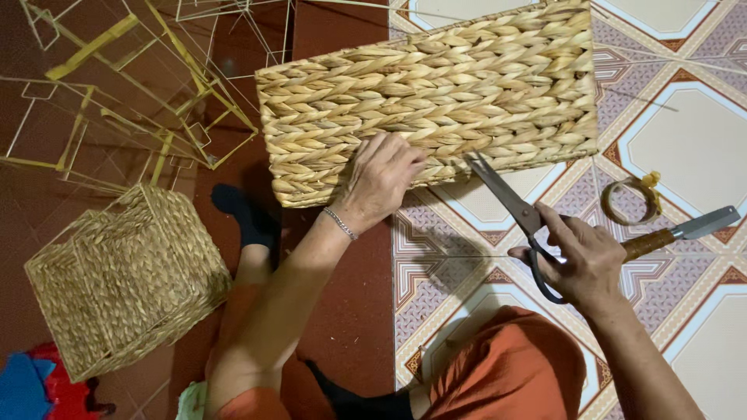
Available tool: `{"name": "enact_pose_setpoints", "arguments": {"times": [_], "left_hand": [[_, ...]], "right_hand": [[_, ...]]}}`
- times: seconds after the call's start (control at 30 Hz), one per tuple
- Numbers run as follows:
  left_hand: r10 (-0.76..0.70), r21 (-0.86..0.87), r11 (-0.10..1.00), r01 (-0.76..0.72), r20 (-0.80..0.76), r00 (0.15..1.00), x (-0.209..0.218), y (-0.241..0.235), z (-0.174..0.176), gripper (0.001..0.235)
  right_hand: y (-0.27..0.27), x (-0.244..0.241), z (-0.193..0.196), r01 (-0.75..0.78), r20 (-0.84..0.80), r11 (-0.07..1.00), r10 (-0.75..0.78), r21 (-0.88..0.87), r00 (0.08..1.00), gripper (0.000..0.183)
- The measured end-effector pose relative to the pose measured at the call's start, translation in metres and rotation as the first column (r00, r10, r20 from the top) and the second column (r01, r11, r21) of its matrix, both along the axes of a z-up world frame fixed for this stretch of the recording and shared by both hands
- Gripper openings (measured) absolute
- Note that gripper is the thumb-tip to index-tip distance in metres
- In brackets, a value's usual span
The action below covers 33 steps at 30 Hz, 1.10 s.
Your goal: The person uses shears to trim excess woven fibers along the edges of a rectangular basket. They rotate the basket to access different sides and continue cutting protruding strands to smooth the rim.
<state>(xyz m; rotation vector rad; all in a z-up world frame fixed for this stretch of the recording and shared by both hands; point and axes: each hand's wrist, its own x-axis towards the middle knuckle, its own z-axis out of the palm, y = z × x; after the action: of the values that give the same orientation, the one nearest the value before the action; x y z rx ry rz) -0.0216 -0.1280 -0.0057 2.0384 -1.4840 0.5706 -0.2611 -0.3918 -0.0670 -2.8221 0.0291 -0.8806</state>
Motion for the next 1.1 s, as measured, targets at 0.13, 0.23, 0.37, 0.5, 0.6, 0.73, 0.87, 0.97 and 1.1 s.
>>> {"name": "enact_pose_setpoints", "arguments": {"times": [0.13, 0.23, 0.37, 0.5, 0.6, 0.73, 0.87, 0.97, 1.1], "left_hand": [[-0.050, -0.013, 0.999, 0.051, 0.055, 0.997, 0.004, 0.002, -0.005, 0.019], [0.019, 0.010, 1.000, -0.020, 0.107, 0.994, -0.004, 0.003, -0.008, 0.009], [0.086, -0.005, 0.996, -0.086, 0.111, 0.990, -0.011, -0.002, -0.007, 0.009], [0.105, -0.032, 0.994, -0.103, 0.084, 0.991, -0.011, -0.008, 0.001, 0.011], [0.094, -0.057, 0.994, -0.090, 0.075, 0.993, -0.014, -0.007, 0.002, 0.011], [0.098, -0.041, 0.995, -0.095, 0.081, 0.992, -0.017, -0.007, 0.004, 0.014], [0.110, -0.053, 0.993, -0.105, 0.094, 0.989, -0.017, -0.008, 0.005, 0.016], [0.116, -0.079, 0.991, -0.108, 0.112, 0.987, -0.019, -0.007, 0.003, 0.017], [0.129, -0.071, 0.990, -0.123, 0.098, 0.987, -0.020, -0.009, 0.000, 0.017]], "right_hand": [[0.000, 0.006, 0.010, -0.051, 0.017, 0.989, 0.054, -0.139, 0.998, 0.067], [0.004, 0.001, 0.012, -0.072, 0.036, 0.979, 0.080, -0.189, 0.996, 0.069], [0.008, -0.003, 0.020, -0.073, -0.003, 0.969, 0.075, -0.236, 0.997, 0.072], [0.009, 0.008, 0.033, -0.102, 0.011, 0.966, 0.108, -0.239, 0.994, 0.073], [0.012, 0.014, 0.034, -0.098, 0.019, 0.958, 0.107, -0.268, 0.994, 0.072], [0.017, 0.018, 0.031, -0.096, -0.002, 0.953, 0.099, -0.286, 0.995, 0.072], [0.020, 0.025, 0.032, -0.102, 0.025, 0.944, 0.116, -0.312, 0.993, 0.068], [0.024, 0.027, 0.032, -0.087, 0.054, 0.938, 0.111, -0.334, 0.992, 0.066], [0.027, 0.026, 0.027, -0.081, 0.033, 0.925, 0.101, -0.371, 0.994, 0.071]]}}
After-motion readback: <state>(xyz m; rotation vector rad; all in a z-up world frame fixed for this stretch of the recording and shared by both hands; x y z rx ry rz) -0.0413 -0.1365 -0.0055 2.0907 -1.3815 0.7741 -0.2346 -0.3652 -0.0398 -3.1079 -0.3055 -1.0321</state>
